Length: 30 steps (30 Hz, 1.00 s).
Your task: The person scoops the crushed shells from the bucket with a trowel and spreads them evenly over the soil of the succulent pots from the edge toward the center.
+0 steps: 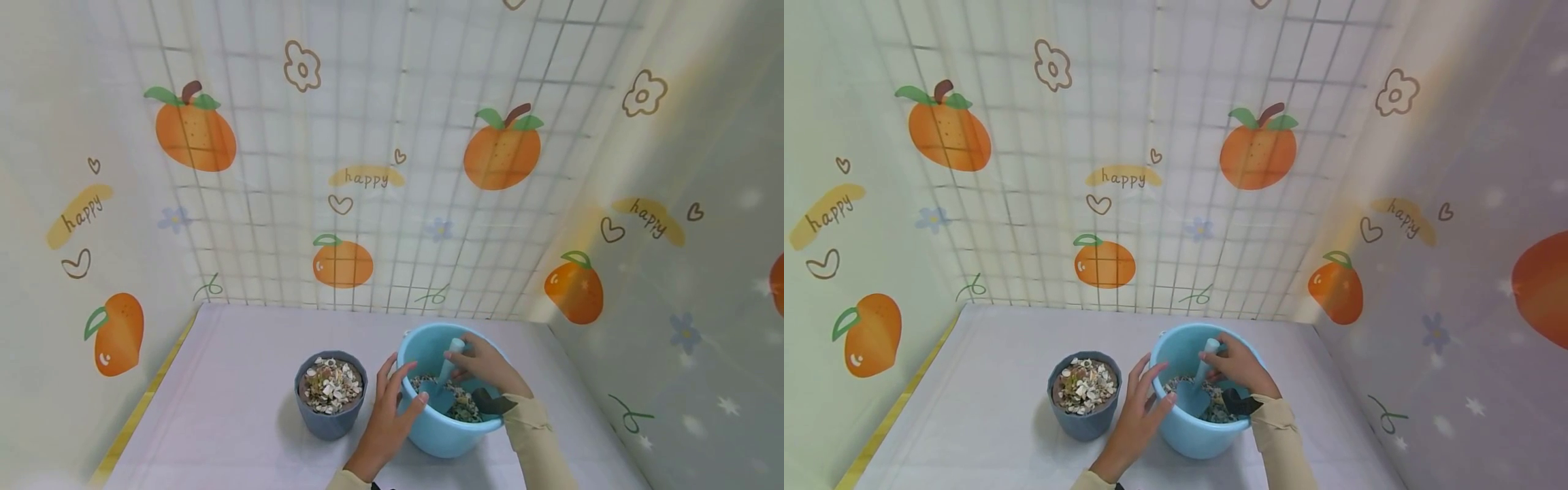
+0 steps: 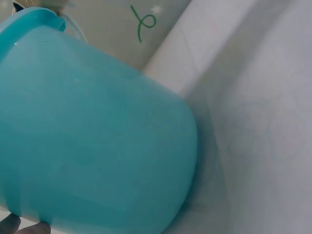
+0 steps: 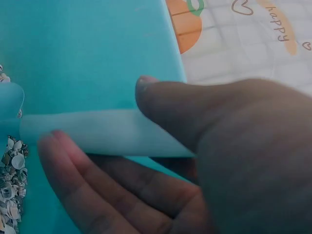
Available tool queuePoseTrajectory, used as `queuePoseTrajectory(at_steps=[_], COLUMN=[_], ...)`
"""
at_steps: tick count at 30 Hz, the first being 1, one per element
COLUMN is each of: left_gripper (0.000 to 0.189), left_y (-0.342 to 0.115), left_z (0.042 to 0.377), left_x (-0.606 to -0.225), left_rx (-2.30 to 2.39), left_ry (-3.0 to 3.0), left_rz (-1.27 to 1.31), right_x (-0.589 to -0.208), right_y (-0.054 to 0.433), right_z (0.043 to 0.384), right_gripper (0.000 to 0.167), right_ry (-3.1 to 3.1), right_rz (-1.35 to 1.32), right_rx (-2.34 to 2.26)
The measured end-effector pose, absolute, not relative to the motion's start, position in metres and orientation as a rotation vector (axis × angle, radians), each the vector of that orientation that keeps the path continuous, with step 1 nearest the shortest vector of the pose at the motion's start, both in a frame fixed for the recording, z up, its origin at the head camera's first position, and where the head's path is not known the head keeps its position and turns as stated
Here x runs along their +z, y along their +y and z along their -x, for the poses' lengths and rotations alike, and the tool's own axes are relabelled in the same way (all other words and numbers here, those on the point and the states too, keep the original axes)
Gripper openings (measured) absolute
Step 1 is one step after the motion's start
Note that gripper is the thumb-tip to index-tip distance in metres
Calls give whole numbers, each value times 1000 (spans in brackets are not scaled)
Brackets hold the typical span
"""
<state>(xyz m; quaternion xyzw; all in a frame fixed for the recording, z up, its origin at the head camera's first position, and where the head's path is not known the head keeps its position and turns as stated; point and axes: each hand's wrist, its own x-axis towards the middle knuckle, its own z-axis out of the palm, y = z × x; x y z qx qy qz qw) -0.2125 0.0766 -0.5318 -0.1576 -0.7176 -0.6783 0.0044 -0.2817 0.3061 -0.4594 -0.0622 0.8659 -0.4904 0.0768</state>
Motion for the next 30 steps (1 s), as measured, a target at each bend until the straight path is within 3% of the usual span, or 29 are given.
queuePoseTrajectory(at_steps=[5,12,23,30], left_gripper=[51,49,49,53], left_y=[75,76,74,81], left_z=[211,210,216,222], left_x=[-531,-532,-538,-541], left_rx=[-2124,-2141,-2163,-2123], left_ry=[-2249,-2230,-2224,-2313], left_rz=[491,480,467,536], right_x=[-459,-463,-461,-451], right_y=[304,303,299,312], right_z=[280,281,285,275], right_gripper=[52,42,53,59], right_ry=[2603,2644,2676,2849], right_rz=[174,186,106,16], right_rx=[-1450,-1335,-1317,-1071])
